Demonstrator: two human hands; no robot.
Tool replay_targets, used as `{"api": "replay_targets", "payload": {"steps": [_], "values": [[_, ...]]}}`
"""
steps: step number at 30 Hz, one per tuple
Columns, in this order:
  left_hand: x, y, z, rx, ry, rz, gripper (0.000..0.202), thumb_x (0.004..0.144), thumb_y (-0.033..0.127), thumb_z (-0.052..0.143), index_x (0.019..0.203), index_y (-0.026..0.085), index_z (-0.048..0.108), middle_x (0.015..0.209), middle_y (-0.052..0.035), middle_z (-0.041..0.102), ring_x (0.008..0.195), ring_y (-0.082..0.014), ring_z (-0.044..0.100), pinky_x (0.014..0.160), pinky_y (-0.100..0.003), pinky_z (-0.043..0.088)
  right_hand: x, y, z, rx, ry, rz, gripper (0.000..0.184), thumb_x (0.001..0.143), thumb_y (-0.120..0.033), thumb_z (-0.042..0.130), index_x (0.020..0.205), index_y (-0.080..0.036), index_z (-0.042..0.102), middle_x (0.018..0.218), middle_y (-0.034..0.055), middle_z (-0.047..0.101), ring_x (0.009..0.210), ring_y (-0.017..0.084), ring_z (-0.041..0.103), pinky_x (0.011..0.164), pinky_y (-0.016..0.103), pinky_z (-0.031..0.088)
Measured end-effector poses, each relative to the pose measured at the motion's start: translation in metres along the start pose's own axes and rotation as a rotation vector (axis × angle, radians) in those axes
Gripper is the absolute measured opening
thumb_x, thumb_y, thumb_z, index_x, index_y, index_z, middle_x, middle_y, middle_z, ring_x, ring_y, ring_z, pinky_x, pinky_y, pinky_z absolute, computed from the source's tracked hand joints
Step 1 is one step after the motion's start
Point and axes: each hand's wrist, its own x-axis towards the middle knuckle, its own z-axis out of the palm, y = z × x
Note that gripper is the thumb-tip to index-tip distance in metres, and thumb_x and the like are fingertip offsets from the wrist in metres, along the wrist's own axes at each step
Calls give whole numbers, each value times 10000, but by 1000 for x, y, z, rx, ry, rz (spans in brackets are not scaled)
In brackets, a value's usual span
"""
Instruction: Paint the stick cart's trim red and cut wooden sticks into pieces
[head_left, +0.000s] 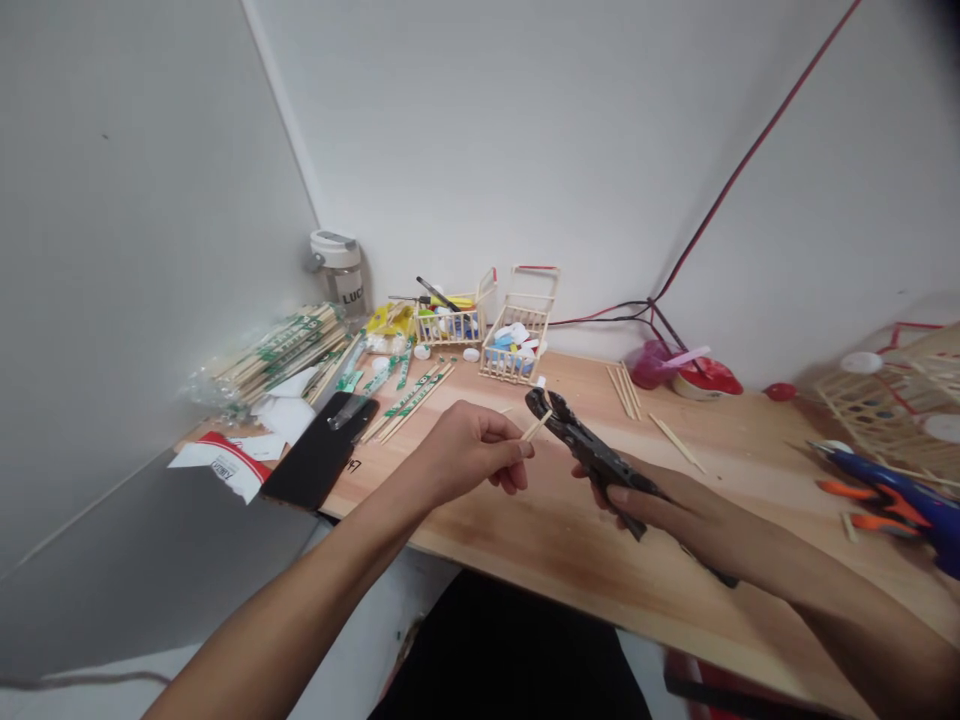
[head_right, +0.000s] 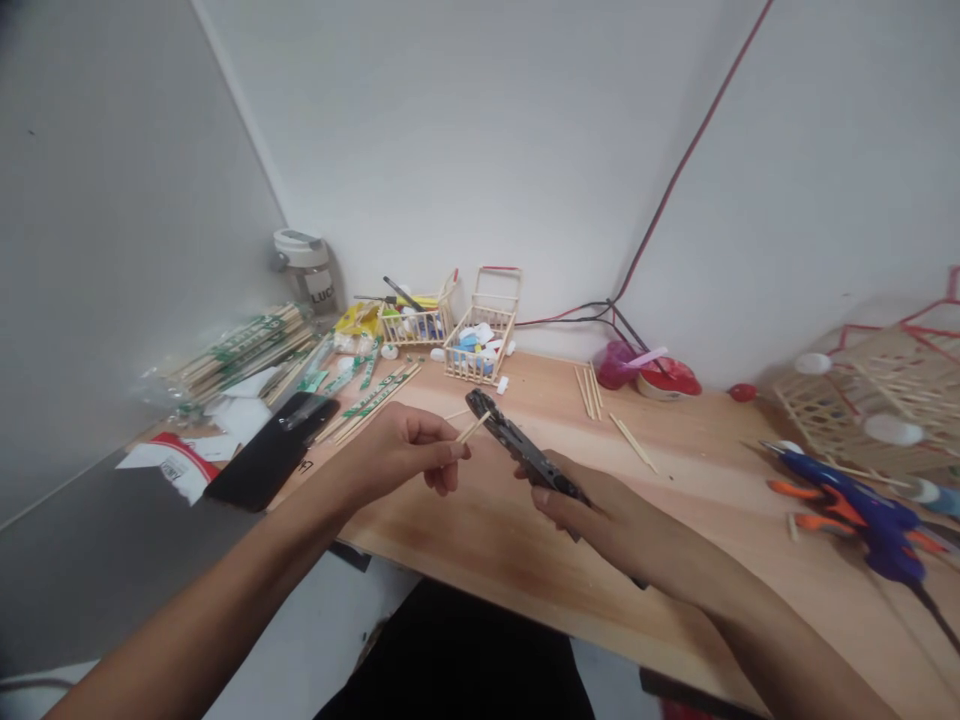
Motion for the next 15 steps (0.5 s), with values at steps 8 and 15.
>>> {"api": "replay_targets", "payload": {"steps": [8,15], "values": [[6,-8,4,-63,15,41,186,767,256,635,703,84,663,598,-55,667,508,-95,586,529,-198,471,-4,-6,4,-76,-26,44,486,830,-532,527,1180,-204,609,882,66,653,759,212,594,664,336,481],[11,-12,7,-84,27,54,182,777,254,634,737,81,674,597,-47,660,510,-92,577,526,-194,470,-6,-7,7,-58,-28,55,475,847,-539,509,1160,-191,590,789,42,608,658,172,558,593,305,469]]}}
